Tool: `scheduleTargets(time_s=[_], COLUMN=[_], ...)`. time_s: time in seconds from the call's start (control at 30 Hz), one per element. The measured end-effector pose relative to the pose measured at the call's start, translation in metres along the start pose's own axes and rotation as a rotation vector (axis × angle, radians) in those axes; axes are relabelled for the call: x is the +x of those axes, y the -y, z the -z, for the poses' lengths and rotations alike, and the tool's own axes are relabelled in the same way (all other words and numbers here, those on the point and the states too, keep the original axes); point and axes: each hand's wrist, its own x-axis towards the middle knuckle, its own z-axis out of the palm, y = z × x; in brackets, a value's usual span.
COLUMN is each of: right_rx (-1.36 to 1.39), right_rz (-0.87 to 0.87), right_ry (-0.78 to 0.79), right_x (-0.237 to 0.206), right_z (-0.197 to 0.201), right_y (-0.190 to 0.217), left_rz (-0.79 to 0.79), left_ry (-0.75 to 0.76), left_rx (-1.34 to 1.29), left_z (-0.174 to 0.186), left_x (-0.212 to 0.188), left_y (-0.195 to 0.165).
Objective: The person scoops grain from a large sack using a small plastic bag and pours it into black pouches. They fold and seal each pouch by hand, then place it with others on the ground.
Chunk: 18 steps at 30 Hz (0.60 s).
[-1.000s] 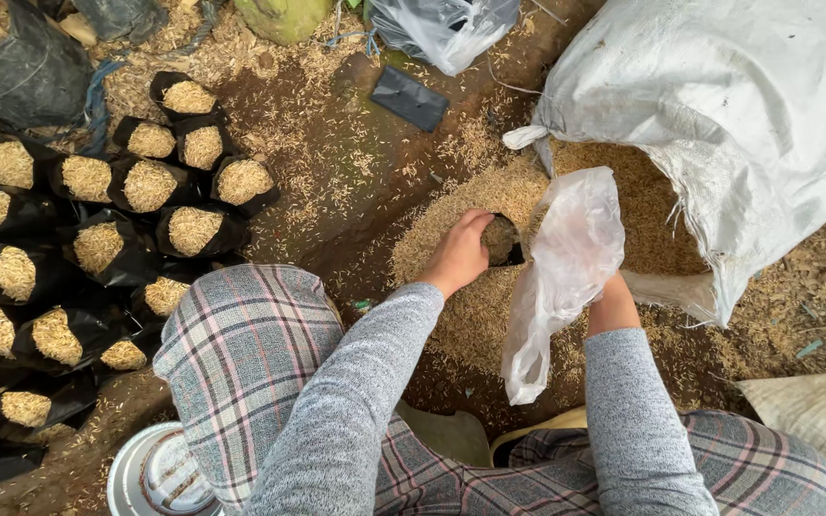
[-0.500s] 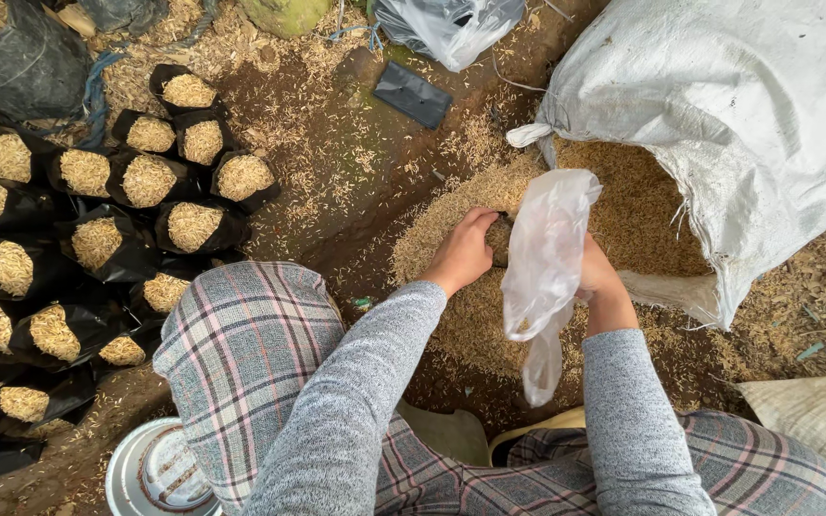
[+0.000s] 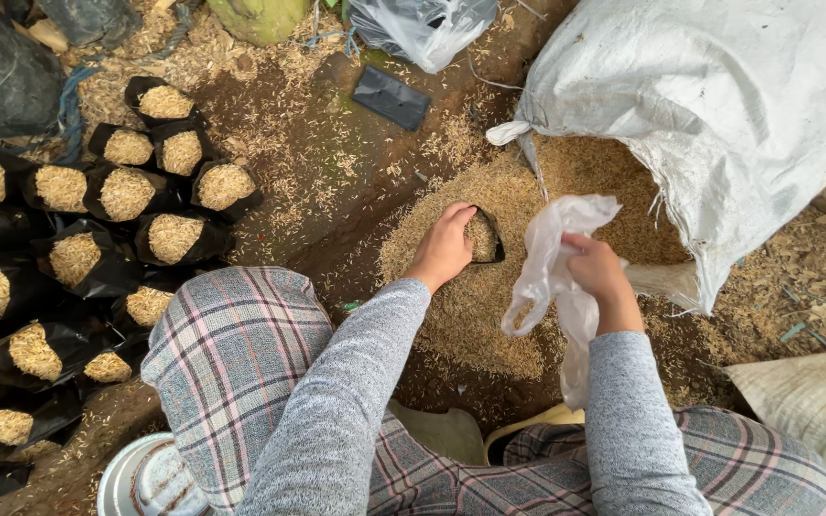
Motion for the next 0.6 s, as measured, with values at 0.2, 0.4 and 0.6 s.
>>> scheduleTargets(time_s=[0.2,0.4,0.6], right_rx=[-0.168,-0.218,-0.189], right_rz=[0.037,0.022,0.294], right_ry=[-0.011,-0.175,-0.021], right_x=[0.001,-0.018,-0.078], right_z=[-0.019,0.013,0.067], right_y=[-0.038,-0.01,0.049], left_rz=[-0.052,-0.118,-0.26], left_ry=[-0.031,-0.074,-0.061], left_rx=[0.053,0.026,0.011], left_z=[-0.021,-0.028,0.007], left_x=[0.001,-0.003,-0.02], left_y=[0.008,-0.025,-0.109])
